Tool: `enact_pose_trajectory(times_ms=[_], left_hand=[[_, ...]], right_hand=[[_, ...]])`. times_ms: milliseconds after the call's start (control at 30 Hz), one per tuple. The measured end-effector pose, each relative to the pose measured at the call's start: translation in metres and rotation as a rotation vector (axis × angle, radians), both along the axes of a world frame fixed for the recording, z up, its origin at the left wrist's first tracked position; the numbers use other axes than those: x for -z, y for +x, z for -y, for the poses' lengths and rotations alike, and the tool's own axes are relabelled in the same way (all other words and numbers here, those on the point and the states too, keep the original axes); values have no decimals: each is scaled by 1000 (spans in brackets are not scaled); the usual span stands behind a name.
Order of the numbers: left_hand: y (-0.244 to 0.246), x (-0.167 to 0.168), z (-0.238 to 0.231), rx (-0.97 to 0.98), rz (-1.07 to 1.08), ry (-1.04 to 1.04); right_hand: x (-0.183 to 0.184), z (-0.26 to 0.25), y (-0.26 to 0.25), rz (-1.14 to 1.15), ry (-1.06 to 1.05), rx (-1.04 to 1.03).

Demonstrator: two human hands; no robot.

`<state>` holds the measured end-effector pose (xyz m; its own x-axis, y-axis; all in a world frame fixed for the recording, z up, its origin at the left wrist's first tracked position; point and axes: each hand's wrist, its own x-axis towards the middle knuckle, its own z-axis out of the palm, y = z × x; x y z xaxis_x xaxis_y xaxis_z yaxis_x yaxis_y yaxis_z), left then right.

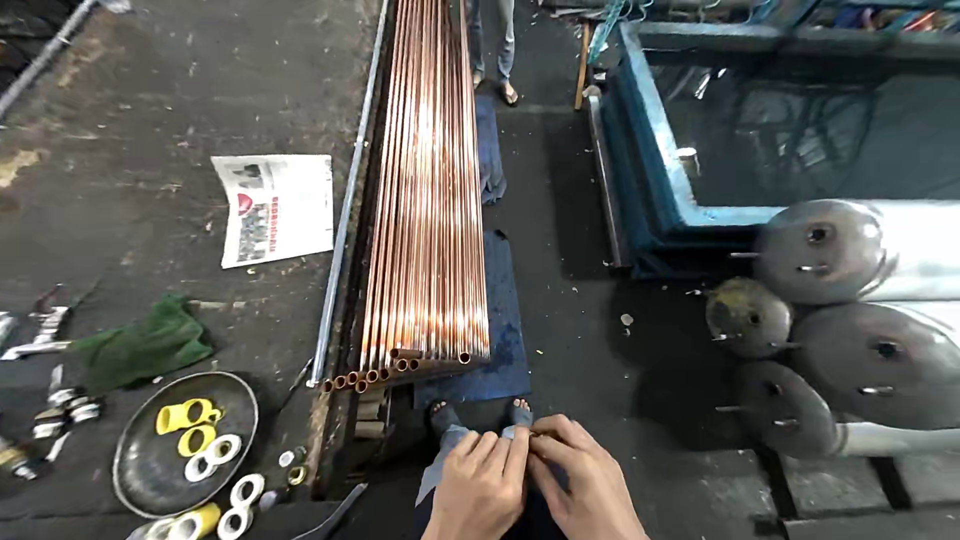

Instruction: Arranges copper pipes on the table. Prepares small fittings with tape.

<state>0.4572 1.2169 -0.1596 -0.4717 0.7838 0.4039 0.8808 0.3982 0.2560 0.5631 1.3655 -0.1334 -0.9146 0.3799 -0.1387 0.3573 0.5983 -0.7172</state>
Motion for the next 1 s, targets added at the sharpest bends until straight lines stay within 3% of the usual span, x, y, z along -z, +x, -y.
enact_pose_trajectory(times_ms=[133,267,433,533,733,1000], left_hand=[[-6,-2,7,62,38,9],[-13,-2,16,91,124,25],[-29,18,25,-41,210,-27],[-50,40,27,-204,338,-27],[-87,78,6,-382,467,69],[-90,128,7,-584,566,279]], right_hand=[[4,-7,-8,-45,-220,36],[3,3,-10,-102,-309,57],[-7,-10,-9,-277,-909,243],[-3,-18,-5,-246,-1149,313],[-2,-9,0,-93,-967,296],[4,1,4,-39,-785,276]])
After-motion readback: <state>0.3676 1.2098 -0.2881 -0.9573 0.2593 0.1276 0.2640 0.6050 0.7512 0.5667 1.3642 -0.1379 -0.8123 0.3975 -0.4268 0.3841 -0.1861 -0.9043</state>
